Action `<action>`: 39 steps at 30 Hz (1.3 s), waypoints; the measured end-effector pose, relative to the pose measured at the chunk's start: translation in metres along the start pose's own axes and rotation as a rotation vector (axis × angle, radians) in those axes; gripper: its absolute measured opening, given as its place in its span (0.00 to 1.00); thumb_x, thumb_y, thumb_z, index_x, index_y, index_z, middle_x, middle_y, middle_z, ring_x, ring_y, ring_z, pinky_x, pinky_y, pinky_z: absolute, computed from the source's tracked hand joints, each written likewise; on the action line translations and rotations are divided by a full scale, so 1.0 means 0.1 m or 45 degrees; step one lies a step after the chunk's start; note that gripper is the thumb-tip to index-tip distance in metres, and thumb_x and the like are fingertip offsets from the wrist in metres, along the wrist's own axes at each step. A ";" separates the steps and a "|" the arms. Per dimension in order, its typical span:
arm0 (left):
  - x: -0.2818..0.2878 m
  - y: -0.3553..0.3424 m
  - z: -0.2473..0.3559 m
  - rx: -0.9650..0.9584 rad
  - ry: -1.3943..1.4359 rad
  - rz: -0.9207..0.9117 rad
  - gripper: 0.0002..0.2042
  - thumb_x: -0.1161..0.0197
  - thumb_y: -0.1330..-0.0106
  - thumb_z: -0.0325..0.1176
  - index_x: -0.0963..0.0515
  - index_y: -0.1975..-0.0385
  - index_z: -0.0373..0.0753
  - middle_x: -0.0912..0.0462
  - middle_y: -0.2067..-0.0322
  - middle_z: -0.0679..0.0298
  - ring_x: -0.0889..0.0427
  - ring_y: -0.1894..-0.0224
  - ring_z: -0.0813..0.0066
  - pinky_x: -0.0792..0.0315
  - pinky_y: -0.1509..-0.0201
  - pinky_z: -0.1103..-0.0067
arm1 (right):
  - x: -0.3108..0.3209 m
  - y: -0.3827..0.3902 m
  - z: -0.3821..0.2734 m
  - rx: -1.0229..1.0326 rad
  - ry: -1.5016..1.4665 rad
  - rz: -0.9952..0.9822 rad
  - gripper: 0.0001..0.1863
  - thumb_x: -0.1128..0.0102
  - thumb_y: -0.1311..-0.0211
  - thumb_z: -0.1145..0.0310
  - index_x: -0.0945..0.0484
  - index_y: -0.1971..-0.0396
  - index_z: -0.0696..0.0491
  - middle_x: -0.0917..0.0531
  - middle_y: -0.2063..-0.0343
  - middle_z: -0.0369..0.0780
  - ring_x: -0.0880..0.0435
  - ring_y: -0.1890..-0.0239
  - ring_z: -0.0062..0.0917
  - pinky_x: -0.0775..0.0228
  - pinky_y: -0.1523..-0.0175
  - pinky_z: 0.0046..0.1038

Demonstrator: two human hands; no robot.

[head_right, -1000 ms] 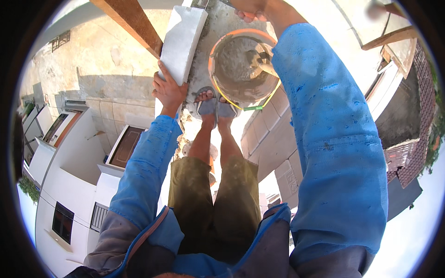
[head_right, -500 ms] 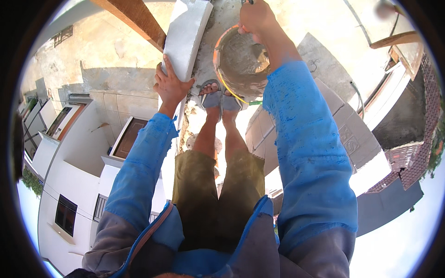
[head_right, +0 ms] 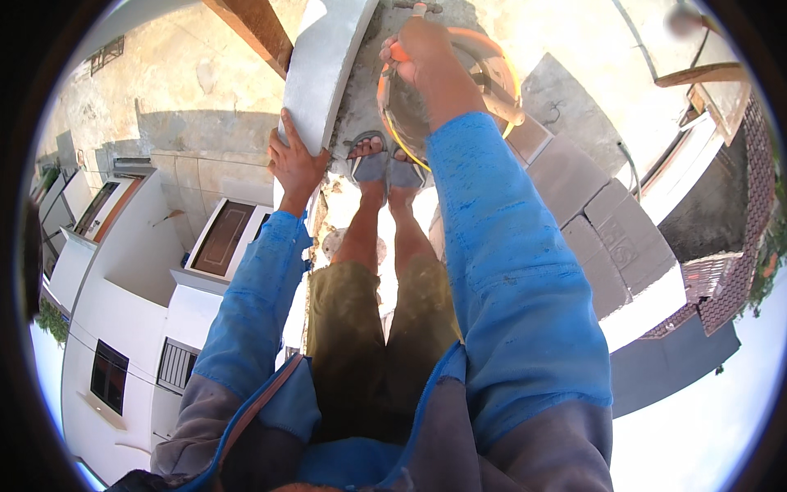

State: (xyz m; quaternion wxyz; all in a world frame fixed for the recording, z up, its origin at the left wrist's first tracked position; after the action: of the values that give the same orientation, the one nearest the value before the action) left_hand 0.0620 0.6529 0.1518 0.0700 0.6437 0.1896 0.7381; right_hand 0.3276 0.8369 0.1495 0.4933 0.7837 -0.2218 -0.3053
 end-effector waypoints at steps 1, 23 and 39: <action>0.00 0.02 -0.04 -0.002 -0.004 0.021 0.64 0.18 0.50 0.44 0.56 0.14 0.52 0.38 0.31 0.40 0.30 0.35 0.38 0.28 0.45 0.44 | -0.12 0.00 0.12 -0.021 0.037 -0.004 0.14 0.56 0.28 0.82 0.36 0.44 0.63 0.30 0.58 0.49 0.25 0.65 0.33 0.28 0.69 0.34; 0.00 0.03 -0.10 0.027 -0.020 -0.019 0.65 0.18 0.50 0.47 0.57 0.14 0.51 0.38 0.30 0.40 0.32 0.32 0.37 0.29 0.43 0.41 | -0.07 0.46 0.12 -0.084 0.240 -0.051 0.17 0.55 0.28 0.80 0.33 0.41 0.61 0.28 0.66 0.44 0.25 0.69 0.30 0.30 0.69 0.34; -0.03 1.01 -1.42 0.028 0.268 -0.412 0.71 0.15 0.51 0.62 0.60 0.15 0.42 0.32 0.29 0.43 0.30 0.27 0.42 0.30 0.31 0.43 | 0.41 1.74 0.38 1.127 1.141 -0.031 0.25 0.42 0.21 0.70 0.40 0.32 0.58 0.18 0.67 0.38 0.22 0.77 0.15 0.32 0.77 0.24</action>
State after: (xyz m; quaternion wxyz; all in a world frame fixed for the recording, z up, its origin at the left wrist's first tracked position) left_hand -0.0617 0.5325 0.1726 0.1607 0.5248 0.3051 0.7783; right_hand 0.3226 0.7144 0.2842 0.1638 0.9680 -0.0898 0.1678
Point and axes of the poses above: each hand's wrist, its own y-axis away from the middle knuckle, its own x-axis out of the back of the hand, z = x × y, the point moved 1 cm from there along -y, towards the middle knuckle
